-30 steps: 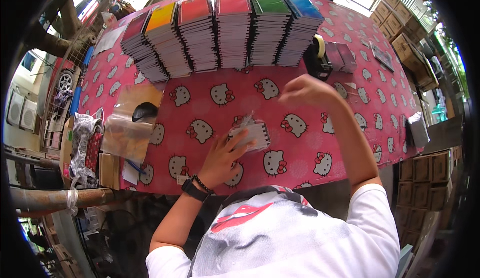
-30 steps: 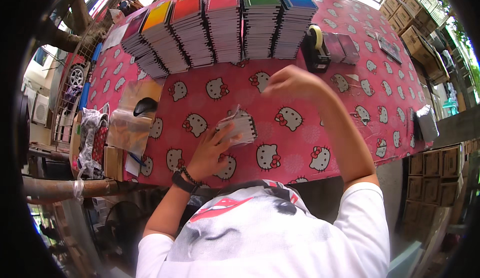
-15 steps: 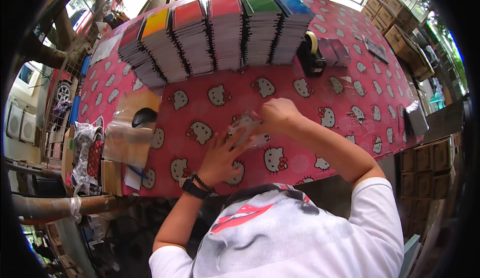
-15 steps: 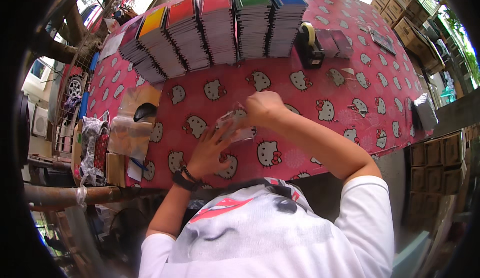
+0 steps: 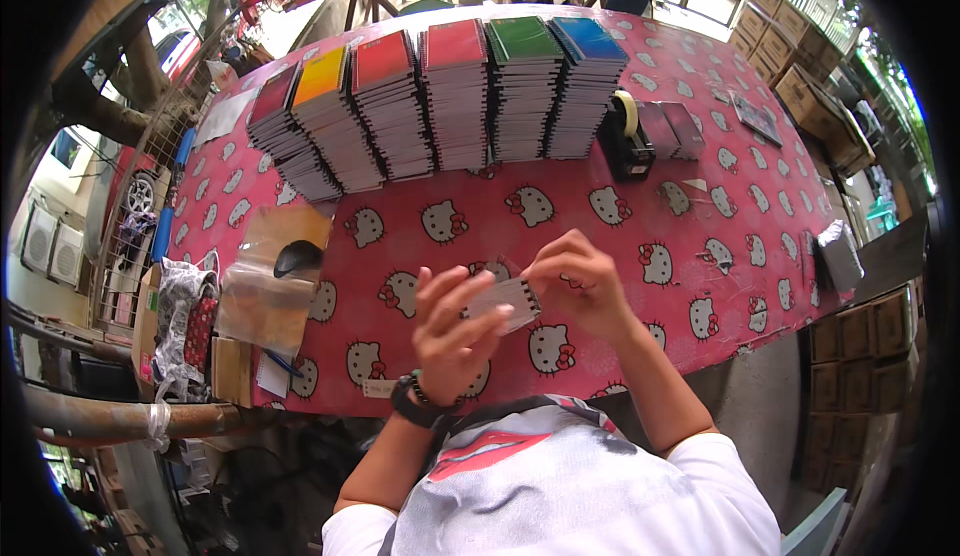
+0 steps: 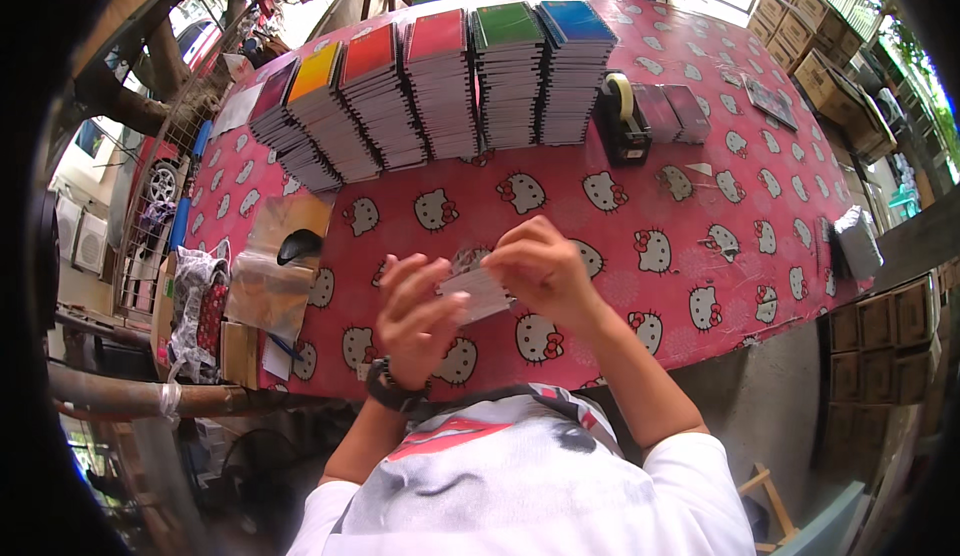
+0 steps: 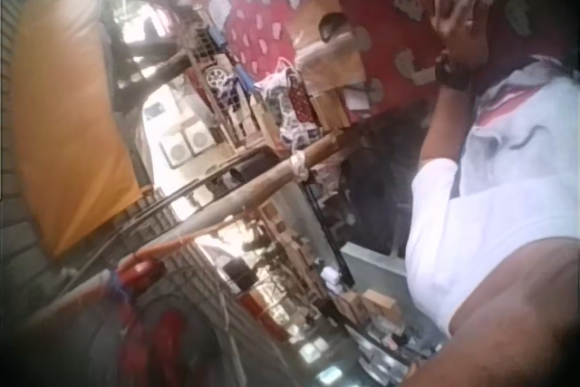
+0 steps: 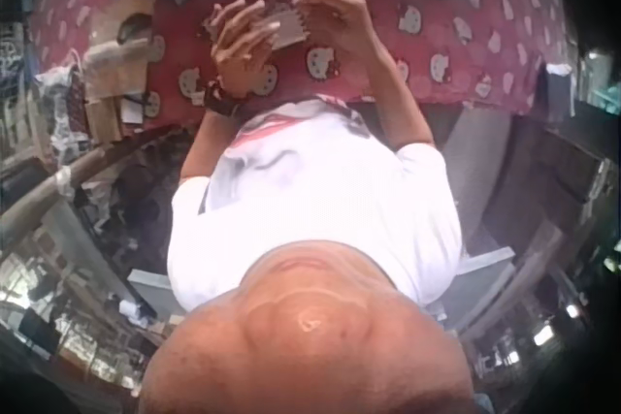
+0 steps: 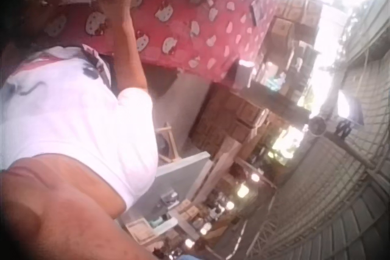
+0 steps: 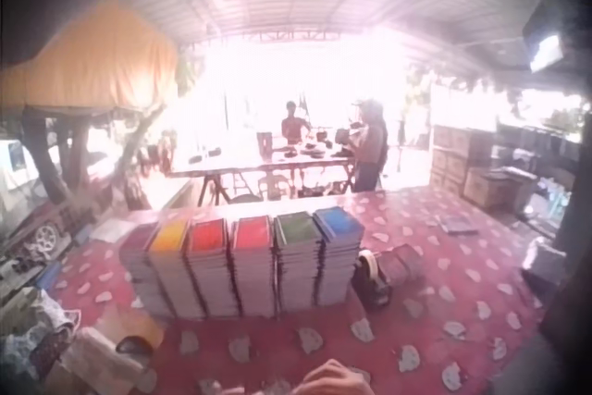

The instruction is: The person picks up notebooks of various colors from stacks on a table, places them into a clear plastic bag, and then seals the bag with tape.

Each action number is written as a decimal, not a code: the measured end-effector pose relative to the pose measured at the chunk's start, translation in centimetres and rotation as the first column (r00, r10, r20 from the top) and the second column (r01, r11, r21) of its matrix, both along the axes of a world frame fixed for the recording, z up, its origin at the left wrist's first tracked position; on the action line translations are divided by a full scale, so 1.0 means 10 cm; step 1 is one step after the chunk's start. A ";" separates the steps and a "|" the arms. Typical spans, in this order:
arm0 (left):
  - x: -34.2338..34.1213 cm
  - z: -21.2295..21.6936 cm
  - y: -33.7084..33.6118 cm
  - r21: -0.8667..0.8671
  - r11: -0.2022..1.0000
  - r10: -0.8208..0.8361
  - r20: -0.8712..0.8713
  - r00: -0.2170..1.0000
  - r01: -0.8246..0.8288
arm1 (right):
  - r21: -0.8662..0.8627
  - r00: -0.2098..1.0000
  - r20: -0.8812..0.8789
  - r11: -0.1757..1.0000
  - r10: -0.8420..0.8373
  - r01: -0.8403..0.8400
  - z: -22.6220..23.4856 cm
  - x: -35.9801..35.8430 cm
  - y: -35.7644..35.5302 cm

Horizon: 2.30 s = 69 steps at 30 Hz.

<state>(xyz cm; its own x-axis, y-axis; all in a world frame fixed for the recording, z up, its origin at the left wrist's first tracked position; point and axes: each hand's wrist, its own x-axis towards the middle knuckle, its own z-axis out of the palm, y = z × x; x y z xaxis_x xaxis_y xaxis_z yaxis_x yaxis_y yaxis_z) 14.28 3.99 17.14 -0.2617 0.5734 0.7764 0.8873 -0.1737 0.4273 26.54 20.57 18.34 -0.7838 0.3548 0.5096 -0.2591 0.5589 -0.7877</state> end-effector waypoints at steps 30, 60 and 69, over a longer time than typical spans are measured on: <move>-0.41 -0.64 0.16 -0.380 0.817 0.132 0.855 0.501 0.433 | -0.638 0.921 0.089 0.732 0.379 -0.240 -0.08 -0.45 0.31; -0.05 -0.76 -0.01 -0.215 0.972 0.007 0.433 0.901 0.096 | 0.173 0.971 0.076 0.962 -0.229 0.213 -0.68 -0.04 -0.41; -0.10 -0.43 0.20 -0.331 0.944 0.167 0.459 0.873 -0.007 | -0.283 0.900 0.418 0.924 -0.123 0.258 -0.45 -0.21 -0.25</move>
<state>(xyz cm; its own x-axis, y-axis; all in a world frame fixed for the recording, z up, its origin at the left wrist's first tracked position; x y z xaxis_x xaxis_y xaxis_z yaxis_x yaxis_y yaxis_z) 13.32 6.02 12.88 -0.6113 0.7192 0.3304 0.5667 0.1064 0.8170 24.43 18.03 13.80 -0.7933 0.6087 0.0114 0.1878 0.2625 -0.9465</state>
